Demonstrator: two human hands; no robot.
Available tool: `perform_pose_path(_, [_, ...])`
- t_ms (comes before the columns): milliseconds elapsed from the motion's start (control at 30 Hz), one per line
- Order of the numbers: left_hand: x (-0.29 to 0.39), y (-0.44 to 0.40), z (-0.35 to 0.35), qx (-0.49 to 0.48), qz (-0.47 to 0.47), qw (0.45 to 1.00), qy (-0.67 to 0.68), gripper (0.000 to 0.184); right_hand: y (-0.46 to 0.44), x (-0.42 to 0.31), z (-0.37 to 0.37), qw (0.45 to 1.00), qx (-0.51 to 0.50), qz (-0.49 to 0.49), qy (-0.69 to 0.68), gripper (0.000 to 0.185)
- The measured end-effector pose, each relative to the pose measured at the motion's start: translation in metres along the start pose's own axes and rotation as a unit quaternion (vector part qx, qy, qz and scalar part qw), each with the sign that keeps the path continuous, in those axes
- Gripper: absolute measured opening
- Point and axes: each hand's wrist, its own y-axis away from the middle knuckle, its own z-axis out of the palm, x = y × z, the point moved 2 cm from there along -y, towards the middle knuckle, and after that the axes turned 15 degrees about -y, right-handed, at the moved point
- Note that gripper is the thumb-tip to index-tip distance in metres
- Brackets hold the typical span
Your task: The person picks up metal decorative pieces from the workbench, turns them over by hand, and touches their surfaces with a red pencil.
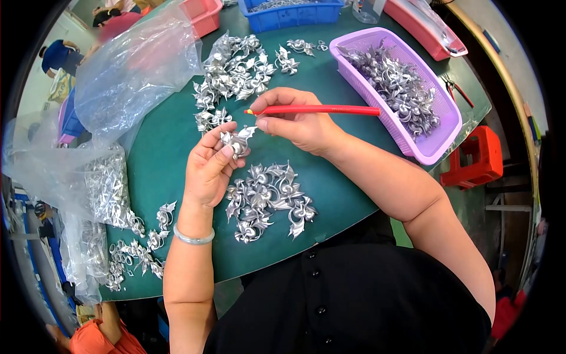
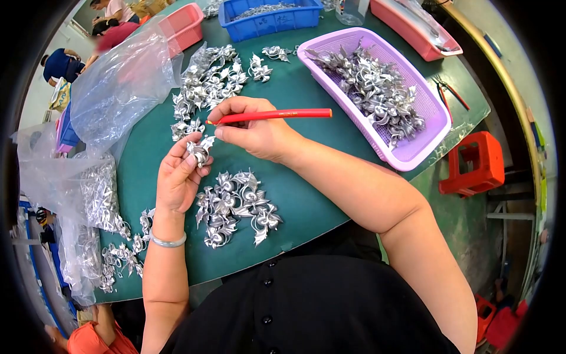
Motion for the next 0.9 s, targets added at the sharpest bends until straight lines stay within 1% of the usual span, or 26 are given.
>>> perform_pose_path(100, [-0.0015, -0.0003, -0.0006, -0.006, -0.016, 1.000, 0.021, 0.038, -0.0004, 0.0009, 0.0005, 1.000, 0.009, 0.005, -0.008, 0.017])
perform_pose_path(200, [-0.0021, -0.0001, -0.0007, -0.010, -0.025, 0.999, 0.036, 0.038, -0.0005, 0.0014, -0.0003, 1.000, -0.003, -0.005, 0.002, 0.020])
perform_pose_path(433, [-0.0030, -0.0004, -0.0009, -0.011, -0.026, 0.998, 0.047, 0.037, -0.0001, 0.0003, 0.0017, 1.000, 0.011, 0.002, -0.010, 0.017])
perform_pose_path(633, [-0.0014, 0.0002, 0.0008, -0.018, -0.008, 0.999, 0.045, 0.038, -0.0001, 0.0010, 0.0014, 1.000, 0.007, -0.005, -0.008, 0.017])
perform_pose_path(900, [-0.0013, -0.0003, -0.0001, -0.028, -0.032, 0.997, 0.068, 0.037, 0.0005, 0.0005, 0.0018, 1.000, 0.008, 0.001, 0.004, 0.019])
